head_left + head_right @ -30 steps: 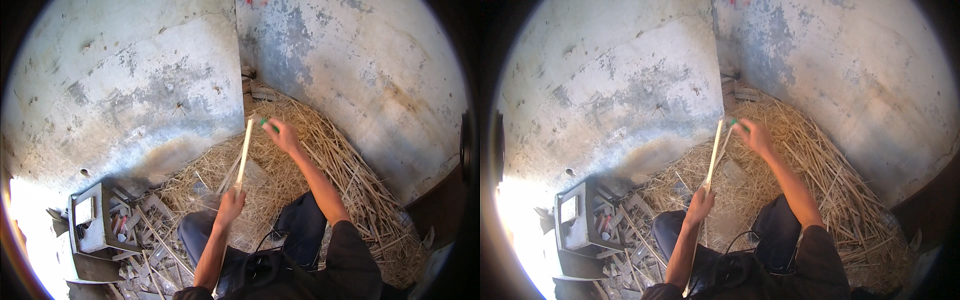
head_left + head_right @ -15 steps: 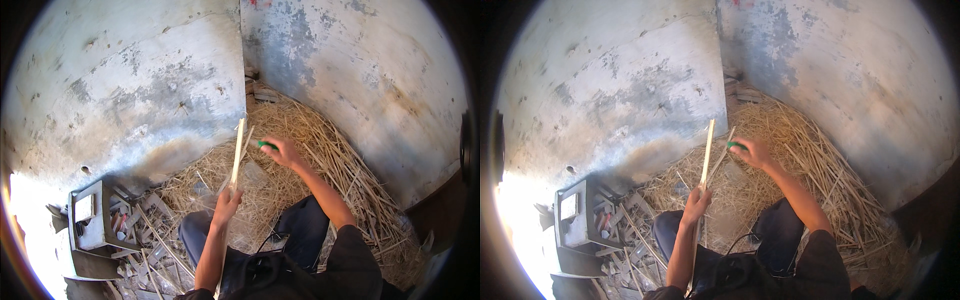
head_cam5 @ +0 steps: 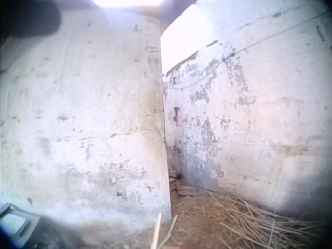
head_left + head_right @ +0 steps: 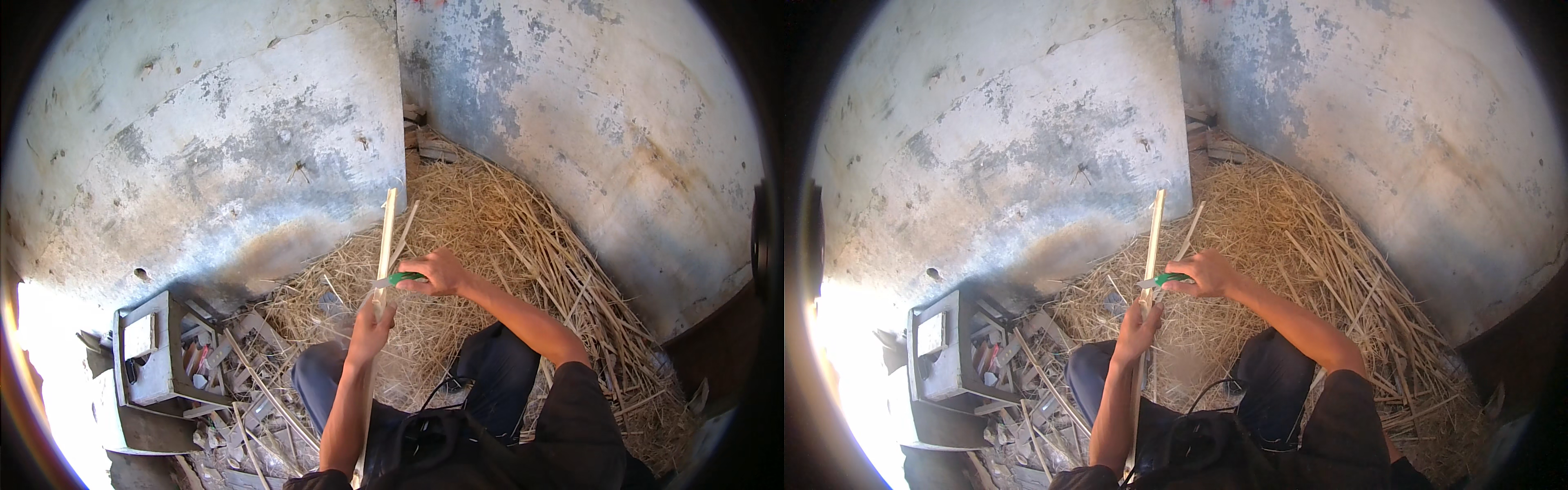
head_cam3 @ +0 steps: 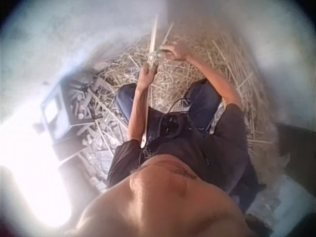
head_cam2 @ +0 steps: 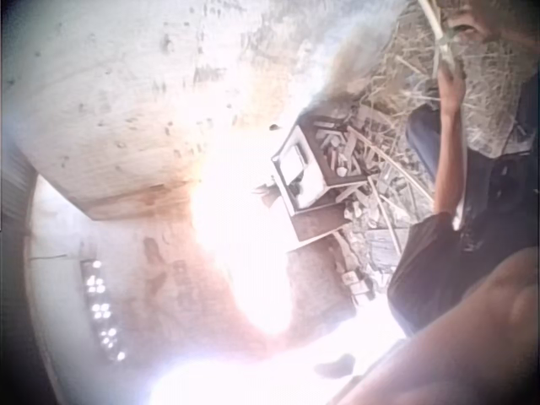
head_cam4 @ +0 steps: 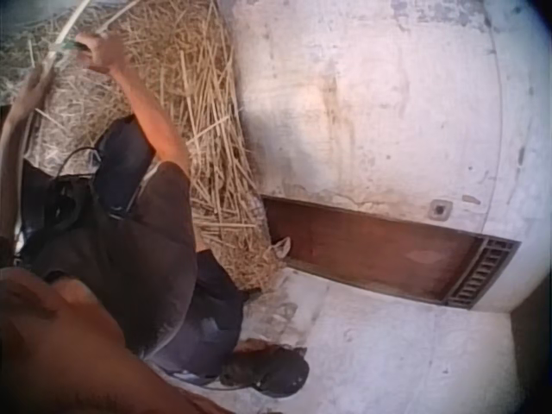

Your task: The person sits on a bed of straw and uses a green utility knife to shave thin strips from a long, light-colored wooden stick. They hold the stick with their left hand and repeatedly scrape the blade along its length to remove the outer layer.

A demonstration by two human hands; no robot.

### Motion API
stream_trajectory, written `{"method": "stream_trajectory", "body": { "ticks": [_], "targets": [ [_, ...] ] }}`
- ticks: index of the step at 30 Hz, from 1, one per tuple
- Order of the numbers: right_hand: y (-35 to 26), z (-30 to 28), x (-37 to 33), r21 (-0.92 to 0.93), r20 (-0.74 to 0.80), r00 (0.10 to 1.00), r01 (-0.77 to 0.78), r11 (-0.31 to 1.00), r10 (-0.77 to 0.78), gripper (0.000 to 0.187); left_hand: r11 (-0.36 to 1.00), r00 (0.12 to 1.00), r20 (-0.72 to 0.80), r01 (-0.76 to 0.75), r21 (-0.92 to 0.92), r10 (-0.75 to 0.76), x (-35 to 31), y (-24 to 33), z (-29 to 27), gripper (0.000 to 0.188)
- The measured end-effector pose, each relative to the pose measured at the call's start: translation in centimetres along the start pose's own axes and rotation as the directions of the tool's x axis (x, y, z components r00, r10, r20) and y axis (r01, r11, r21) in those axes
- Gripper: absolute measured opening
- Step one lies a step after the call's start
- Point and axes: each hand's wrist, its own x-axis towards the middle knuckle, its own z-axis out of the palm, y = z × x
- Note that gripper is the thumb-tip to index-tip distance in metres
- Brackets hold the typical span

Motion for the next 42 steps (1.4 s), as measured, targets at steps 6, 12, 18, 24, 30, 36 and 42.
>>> {"method": "stream_trajectory", "body": {
  "ticks": [6,12,18,24,30,36,42],
  "targets": [
    [-0.25,-0.05,-0.01,-0.020,-0.018,0.999,0.051,0.999,-0.051,0.049,1.000,1.000,-0.008,0.004,-0.013,-0.004,-0.06,0.67,0.06,0.026],
    [-0.64,0.06,0.06,-0.022,-0.021,0.999,0.040,0.999,-0.041,0.048,1.000,1.000,-0.005,-0.017,0.005,0.017,-0.08,0.52,-0.15,0.029],
    [-0.24,0.58,-0.03,-0.034,-0.031,0.999,0.035,0.999,-0.036,0.049,0.999,0.999,-0.006,0.033,0.010,-0.033,-0.11,0.85,-0.21,0.031],
    [-0.41,0.37,0.11,-0.029,-0.031,0.998,0.045,0.999,-0.046,0.049,1.000,1.000,-0.014,0.024,0.010,-0.024,-0.13,0.66,-0.17,0.031],
    [-0.30,0.48,0.09,-0.050,-0.060,0.997,0.055,0.997,-0.058,0.048,0.999,0.999,-0.002,0.045,0.010,-0.045,-0.01,0.22,-0.32,0.030],
    [-0.29,0.19,0.18,-0.049,-0.057,0.997,0.044,0.998,-0.047,0.049,0.998,0.998,-0.011,0.064,0.014,-0.063,-0.09,0.50,-0.32,0.027],
    [-0.01,0.08,0.09,-0.068,-0.089,0.996,0.009,0.998,-0.015,0.050,0.997,0.998,-0.017,0.068,0.036,-0.067,-0.23,0.84,-0.17,0.021]
  ]
}}
